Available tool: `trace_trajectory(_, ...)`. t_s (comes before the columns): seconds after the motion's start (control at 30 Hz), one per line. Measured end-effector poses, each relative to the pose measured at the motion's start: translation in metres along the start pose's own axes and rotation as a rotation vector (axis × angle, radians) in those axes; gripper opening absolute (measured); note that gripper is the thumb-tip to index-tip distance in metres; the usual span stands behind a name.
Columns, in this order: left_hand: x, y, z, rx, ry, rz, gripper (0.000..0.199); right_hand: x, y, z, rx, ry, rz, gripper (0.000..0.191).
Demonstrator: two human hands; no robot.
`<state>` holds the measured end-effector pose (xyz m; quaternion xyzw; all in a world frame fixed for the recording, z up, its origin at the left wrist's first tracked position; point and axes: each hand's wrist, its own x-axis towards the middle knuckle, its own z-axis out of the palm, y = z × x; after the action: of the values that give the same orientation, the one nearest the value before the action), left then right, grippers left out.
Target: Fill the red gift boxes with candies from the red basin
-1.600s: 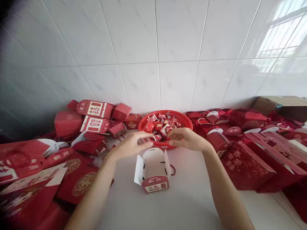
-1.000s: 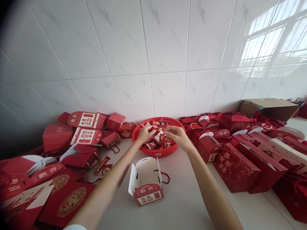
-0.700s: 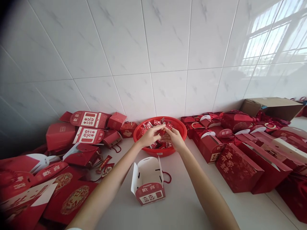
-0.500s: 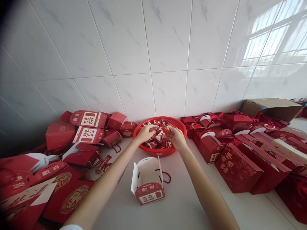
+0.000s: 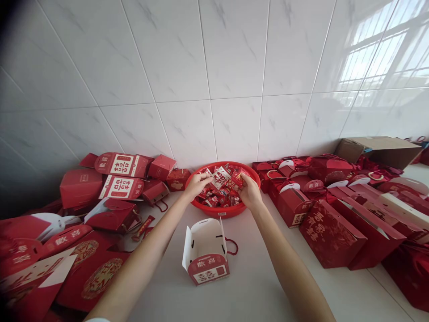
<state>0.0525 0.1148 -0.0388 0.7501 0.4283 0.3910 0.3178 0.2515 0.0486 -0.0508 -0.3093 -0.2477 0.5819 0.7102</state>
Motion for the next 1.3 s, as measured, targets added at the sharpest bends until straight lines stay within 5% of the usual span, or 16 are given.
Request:
trace_trajectory(0.33,-0.005,-0.002,-0.007,0.228,0.19,-0.022,0.032,0.003,0.003,-0.006,-0.086,-0.053,-0.046,0.02)
trace_trajectory(0.53,-0.013,0.003,0.005,0.402,-0.107,-0.055,0.007,0.001,0.004,-0.004,-0.052,-0.013,-0.03,0.021)
trace_trajectory(0.8,-0.009,-0.005,0.007,0.339,-0.337,-0.133,0.022,-0.005,0.001,0.0,-0.054,-0.047,0.008,0.017)
trace_trajectory(1.03,-0.012,0.001,-0.004,0.043,-0.19,-0.009,0.025,-0.009,0.0,0.001,-0.145,-0.157,0.017,0.024)
trace_trajectory(1.3,-0.017,0.017,0.01,-0.188,-0.063,0.111,0.038,-0.016,-0.003,0.003,-0.186,-0.267,0.044,0.033)
